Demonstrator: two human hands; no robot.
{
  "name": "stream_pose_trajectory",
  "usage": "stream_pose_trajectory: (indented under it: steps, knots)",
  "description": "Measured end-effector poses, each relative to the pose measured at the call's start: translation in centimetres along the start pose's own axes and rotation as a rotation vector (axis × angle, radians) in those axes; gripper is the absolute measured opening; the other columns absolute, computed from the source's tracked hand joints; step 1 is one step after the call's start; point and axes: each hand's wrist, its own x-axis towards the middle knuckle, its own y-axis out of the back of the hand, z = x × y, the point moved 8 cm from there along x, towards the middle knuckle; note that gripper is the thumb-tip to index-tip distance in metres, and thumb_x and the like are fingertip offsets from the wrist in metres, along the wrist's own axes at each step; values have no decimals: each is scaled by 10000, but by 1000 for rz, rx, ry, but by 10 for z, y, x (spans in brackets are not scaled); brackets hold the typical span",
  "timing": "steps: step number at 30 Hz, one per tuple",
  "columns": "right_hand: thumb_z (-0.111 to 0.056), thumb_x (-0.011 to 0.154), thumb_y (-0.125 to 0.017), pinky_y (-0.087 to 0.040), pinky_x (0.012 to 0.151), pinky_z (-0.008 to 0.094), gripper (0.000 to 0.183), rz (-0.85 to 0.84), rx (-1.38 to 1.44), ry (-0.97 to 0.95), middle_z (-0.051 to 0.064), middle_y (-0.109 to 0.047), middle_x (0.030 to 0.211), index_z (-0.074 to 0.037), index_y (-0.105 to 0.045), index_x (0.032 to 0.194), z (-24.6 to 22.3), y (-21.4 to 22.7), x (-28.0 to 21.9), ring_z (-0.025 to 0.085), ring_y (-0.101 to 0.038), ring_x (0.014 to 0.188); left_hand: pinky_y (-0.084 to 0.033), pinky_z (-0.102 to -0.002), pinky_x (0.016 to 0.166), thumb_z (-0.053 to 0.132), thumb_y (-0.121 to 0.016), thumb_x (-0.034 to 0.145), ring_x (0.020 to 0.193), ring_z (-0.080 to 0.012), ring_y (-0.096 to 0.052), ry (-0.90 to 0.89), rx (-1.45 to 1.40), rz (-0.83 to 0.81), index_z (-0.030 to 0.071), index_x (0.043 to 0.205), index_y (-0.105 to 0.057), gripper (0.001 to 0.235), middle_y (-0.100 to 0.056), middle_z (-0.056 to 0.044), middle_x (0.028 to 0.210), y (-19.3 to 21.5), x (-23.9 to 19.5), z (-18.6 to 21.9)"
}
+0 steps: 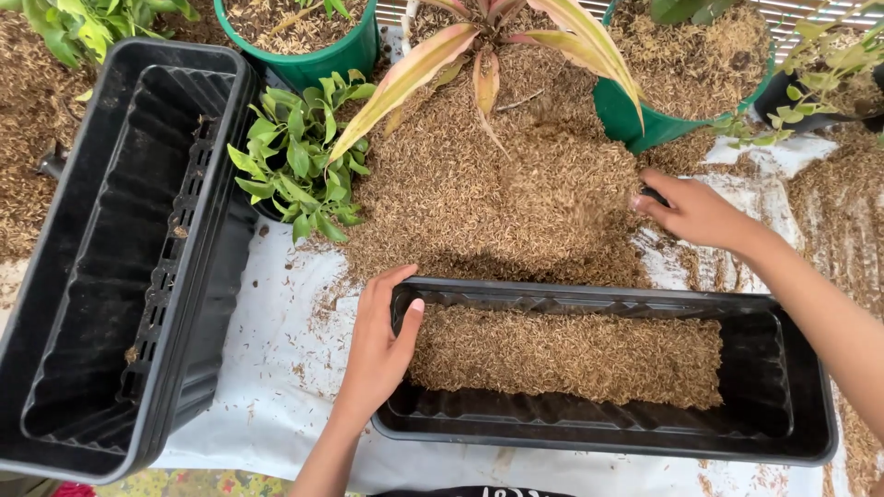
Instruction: The person scoops soil from a large pile on a table and fills a black rectangular planter tray. They use a small hand trowel to transfer and spread the soil evenly across the tray's surface.
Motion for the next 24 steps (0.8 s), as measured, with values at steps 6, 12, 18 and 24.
stream_pose_trajectory:
  steps: [6, 12, 18, 24]
  knots:
    - [-400, 1000, -430, -507, 522, 306, 405, -44, -1, -60, 58, -654, 765, -93, -513, 1252, -15, 17, -11, 164, -578, 545, -354, -423, 1096, 357, -406, 1004, 1320, -250, -463, -15, 6, 2, 114, 1389, -481, 461, -523, -111, 1358, 1, -1, 2]
    - [-394, 1007, -445, -412, 405, 257, 336, -11, -11, -30, 22, -615, 638, -98, -545, 1132, -30, 35, -24, 124, -490, 444, -346, -433, 1099, 318, -416, 1001, 1329, -257, -456, -13, 19, 4, 114, 1383, -483, 438, -521, -111, 1362, 1, -1, 1]
    - [-402, 1003, -420, -502, 452, 252, 420, 21, -116, -12, 37, -661, 736, -76, -545, 1236, -58, 55, -43, 134, -567, 511, -339, -437, 1103, 330, -415, 1001, 1325, -261, -453, -15, 26, 11, 110, 1385, -491, 449, -527, -114, 1360, 0, -1, -1]
    - [-407, 976, -469, -342, 445, 330, 387, 10, -106, 4, 48, -541, 520, -96, -527, 1198, -89, 56, -65, 173, -462, 417, -346, -432, 1098, 309, -422, 1003, 1319, -265, -461, -30, 31, 15, 93, 1376, -489, 437, -529, -121, 1350, 0, 0, 0]
